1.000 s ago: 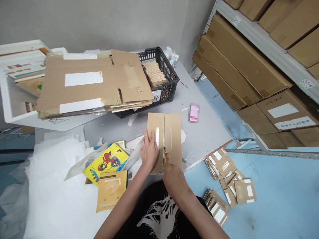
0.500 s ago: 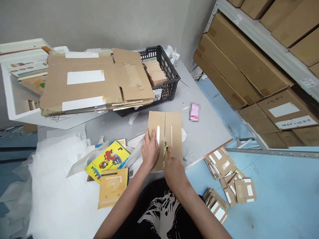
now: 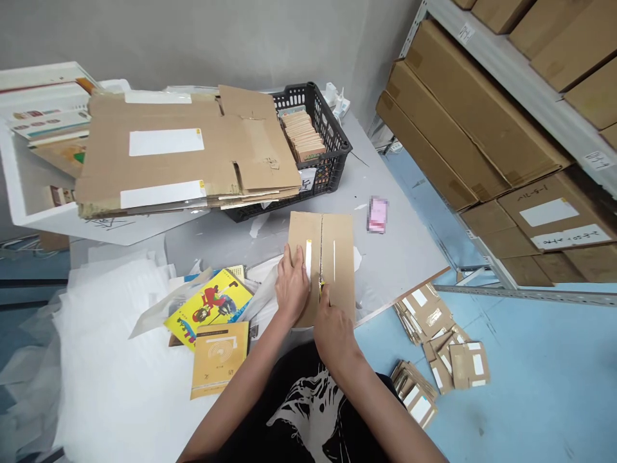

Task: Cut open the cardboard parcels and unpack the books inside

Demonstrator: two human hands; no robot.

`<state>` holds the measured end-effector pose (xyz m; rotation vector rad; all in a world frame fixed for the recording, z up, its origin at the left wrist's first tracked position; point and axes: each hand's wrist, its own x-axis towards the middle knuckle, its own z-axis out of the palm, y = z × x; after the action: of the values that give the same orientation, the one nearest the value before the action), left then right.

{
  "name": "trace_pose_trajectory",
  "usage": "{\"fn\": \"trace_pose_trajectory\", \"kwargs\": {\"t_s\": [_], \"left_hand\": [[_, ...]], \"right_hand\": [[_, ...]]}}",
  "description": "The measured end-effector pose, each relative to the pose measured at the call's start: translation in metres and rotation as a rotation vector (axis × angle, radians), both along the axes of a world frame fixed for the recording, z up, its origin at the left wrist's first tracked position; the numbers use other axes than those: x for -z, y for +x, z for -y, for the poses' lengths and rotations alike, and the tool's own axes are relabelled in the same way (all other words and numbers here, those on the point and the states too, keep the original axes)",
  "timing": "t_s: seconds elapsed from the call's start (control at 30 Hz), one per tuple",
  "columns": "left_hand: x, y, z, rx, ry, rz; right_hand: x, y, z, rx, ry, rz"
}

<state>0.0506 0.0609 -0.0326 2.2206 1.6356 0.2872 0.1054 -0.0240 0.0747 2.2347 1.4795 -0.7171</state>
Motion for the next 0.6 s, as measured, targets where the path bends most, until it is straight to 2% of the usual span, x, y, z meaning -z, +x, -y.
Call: {"fn": "trace_pose_trajectory", "kwargs": {"t_s": [0.2, 0.33, 0.5, 0.6], "left_hand": [[-0.001, -0.001, 0.001, -0.007, -0.011, 0.008], [-0.001, -0.001, 0.000, -0.002, -0.030, 0.006], [0.000, 0.000, 0.000, -0.005, -0.037, -0.018], [0.000, 0.001, 0.000, -0.005, -0.033, -0.028]], "right_hand": [[0.003, 0.002, -0.006, 0.021, -0.029, 0.000], [-0.001, 0.000, -0.005, 0.000, -0.068, -0.019], [-0.017, -0.013, 0.018, -0.046, -0.162, -0.033], [-0.017, -0.017, 0.044, -0.122, -0.129, -0.065]]}}
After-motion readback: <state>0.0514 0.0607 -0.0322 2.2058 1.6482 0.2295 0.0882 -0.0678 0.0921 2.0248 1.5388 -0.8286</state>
